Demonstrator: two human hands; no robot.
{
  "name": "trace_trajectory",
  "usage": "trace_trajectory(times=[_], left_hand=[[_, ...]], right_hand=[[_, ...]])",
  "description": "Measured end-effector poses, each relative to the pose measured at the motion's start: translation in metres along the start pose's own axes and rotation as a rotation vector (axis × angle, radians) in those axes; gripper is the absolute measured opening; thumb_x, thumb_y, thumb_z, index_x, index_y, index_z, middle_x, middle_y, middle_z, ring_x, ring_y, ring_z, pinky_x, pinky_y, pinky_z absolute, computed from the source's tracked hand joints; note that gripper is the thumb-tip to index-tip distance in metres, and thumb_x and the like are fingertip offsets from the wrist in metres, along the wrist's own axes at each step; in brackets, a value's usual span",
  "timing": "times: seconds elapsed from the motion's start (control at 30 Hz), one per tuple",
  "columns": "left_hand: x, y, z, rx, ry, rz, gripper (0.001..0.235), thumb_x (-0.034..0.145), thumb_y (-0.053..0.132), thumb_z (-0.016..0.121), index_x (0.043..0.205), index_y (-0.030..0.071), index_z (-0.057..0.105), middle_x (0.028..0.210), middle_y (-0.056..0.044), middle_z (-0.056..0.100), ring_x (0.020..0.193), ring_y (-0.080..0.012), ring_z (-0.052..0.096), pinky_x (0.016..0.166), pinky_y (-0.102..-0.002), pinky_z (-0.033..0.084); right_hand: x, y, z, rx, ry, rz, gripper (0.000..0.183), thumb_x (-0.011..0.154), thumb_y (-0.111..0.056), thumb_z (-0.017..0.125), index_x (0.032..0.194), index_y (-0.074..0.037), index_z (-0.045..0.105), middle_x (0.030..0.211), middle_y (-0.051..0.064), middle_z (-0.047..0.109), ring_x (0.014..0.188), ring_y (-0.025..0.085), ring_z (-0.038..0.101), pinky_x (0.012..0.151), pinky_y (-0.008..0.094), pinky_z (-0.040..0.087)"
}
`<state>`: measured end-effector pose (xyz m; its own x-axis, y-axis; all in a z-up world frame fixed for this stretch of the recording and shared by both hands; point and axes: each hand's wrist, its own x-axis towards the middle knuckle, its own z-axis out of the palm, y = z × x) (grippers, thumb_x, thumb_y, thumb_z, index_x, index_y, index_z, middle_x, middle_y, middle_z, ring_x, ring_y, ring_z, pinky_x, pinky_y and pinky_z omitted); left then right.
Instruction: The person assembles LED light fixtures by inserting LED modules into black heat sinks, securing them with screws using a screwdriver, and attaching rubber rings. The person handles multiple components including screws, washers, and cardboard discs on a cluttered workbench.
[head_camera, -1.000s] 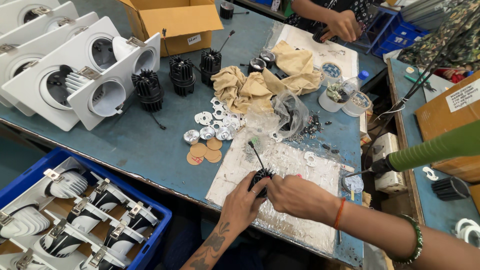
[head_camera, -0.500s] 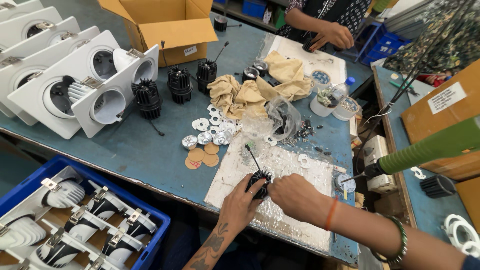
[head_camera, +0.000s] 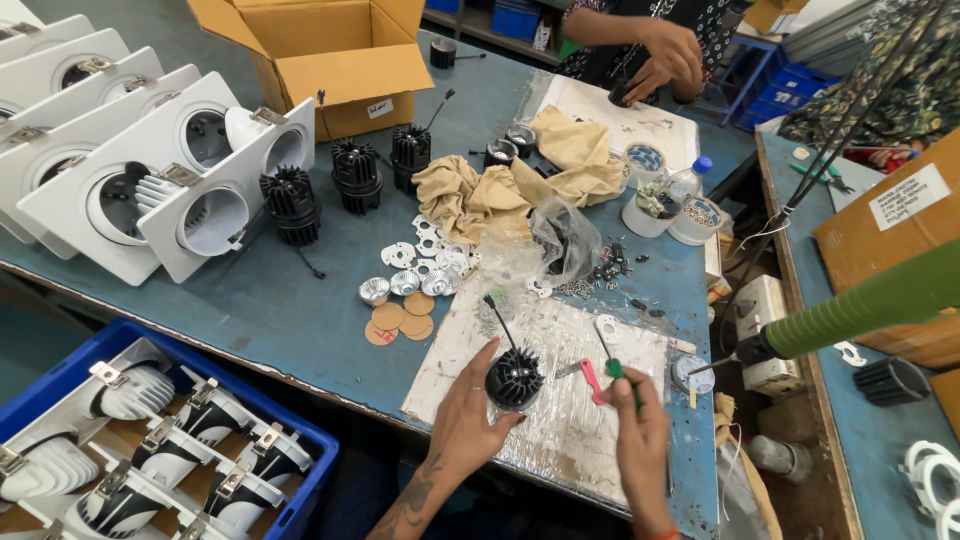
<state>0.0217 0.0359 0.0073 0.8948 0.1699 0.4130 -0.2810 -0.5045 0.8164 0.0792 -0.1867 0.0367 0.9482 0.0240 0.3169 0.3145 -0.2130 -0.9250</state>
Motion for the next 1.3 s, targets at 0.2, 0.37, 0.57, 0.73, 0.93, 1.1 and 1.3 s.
trace_trajectory(times=[0.2, 0.37, 0.57, 0.73, 0.93, 1.1, 1.3], left_hand=[[0.014, 0.004, 0.004, 0.085, -0.087, -0.083, 0.123, 0.070, 0.011, 0.088, 0.163, 0.009, 0.008, 0.130, -0.020, 0.062, 0.123, -0.0461, 0.054, 0.111, -0.049, 0.038], [0.000, 0.016, 0.008, 0.176, 0.043, -0.101, 0.117, 0.065, 0.012, 0.088, 0.159, 0.007, 0.018, 0.117, -0.019, 0.062, 0.112, -0.0370, 0.060, 0.101, -0.045, 0.045], [-0.020, 0.010, -0.003, 0.038, -0.041, -0.227, 0.112, 0.070, 0.019, 0.089, 0.157, 0.004, 0.021, 0.111, -0.011, 0.064, 0.112, -0.0302, 0.061, 0.107, -0.043, 0.042], [0.006, -0.015, -0.019, 0.290, -0.158, -0.095, 0.087, 0.068, 0.022, 0.093, 0.134, 0.003, 0.041, 0.144, -0.026, 0.045, 0.141, -0.0424, 0.035, 0.115, -0.045, 0.031], [0.041, -0.023, -0.011, 0.053, -0.423, -0.054, 0.118, 0.069, 0.022, 0.090, 0.158, -0.001, 0.016, 0.153, -0.026, 0.042, 0.148, -0.0473, 0.022, 0.121, -0.046, 0.022], [0.036, -0.024, 0.004, -0.016, -0.282, -0.009, 0.084, 0.067, 0.016, 0.086, 0.141, 0.005, 0.047, 0.141, -0.020, 0.061, 0.136, -0.0413, 0.055, 0.123, -0.047, 0.031], [-0.011, -0.009, 0.028, 0.058, 0.039, -0.030, 0.081, 0.072, 0.015, 0.087, 0.139, 0.001, 0.045, 0.133, -0.021, 0.061, 0.130, -0.0434, 0.054, 0.122, -0.052, 0.030]], right_hand=[[-0.040, 0.048, 0.037, 0.297, -0.055, 0.293, 0.034, 0.106, -0.031, 0.050, 0.118, 0.000, 0.058, 0.102, 0.013, 0.073, 0.099, 0.022, 0.070, 0.096, 0.038, 0.055], [-0.056, 0.038, 0.055, 0.429, -0.099, 0.448, 0.037, 0.103, -0.033, 0.044, 0.123, -0.003, 0.050, 0.120, 0.020, 0.072, 0.113, 0.029, 0.071, 0.104, 0.042, 0.054], [-0.044, 0.039, 0.044, 0.429, -0.062, 0.404, 0.035, 0.104, -0.029, 0.044, 0.123, 0.000, 0.049, 0.123, 0.022, 0.069, 0.118, 0.029, 0.068, 0.106, 0.041, 0.052], [-0.043, 0.048, 0.035, 0.404, 0.128, 0.359, 0.030, 0.106, -0.024, 0.043, 0.122, 0.000, 0.049, 0.119, 0.020, 0.066, 0.111, 0.030, 0.069, 0.099, 0.042, 0.056], [-0.051, 0.061, 0.037, 0.446, 0.153, 0.225, 0.027, 0.107, -0.019, 0.044, 0.122, 0.002, 0.050, 0.110, 0.019, 0.066, 0.100, 0.026, 0.068, 0.088, 0.041, 0.057], [-0.054, 0.060, 0.039, 0.380, 0.066, 0.222, 0.029, 0.106, -0.021, 0.046, 0.122, 0.002, 0.052, 0.109, 0.020, 0.069, 0.097, 0.026, 0.069, 0.086, 0.040, 0.058], [-0.052, 0.061, 0.044, 0.349, 0.014, 0.214, 0.030, 0.104, -0.021, 0.047, 0.122, 0.002, 0.053, 0.116, 0.020, 0.070, 0.106, 0.026, 0.071, 0.096, 0.040, 0.057]])
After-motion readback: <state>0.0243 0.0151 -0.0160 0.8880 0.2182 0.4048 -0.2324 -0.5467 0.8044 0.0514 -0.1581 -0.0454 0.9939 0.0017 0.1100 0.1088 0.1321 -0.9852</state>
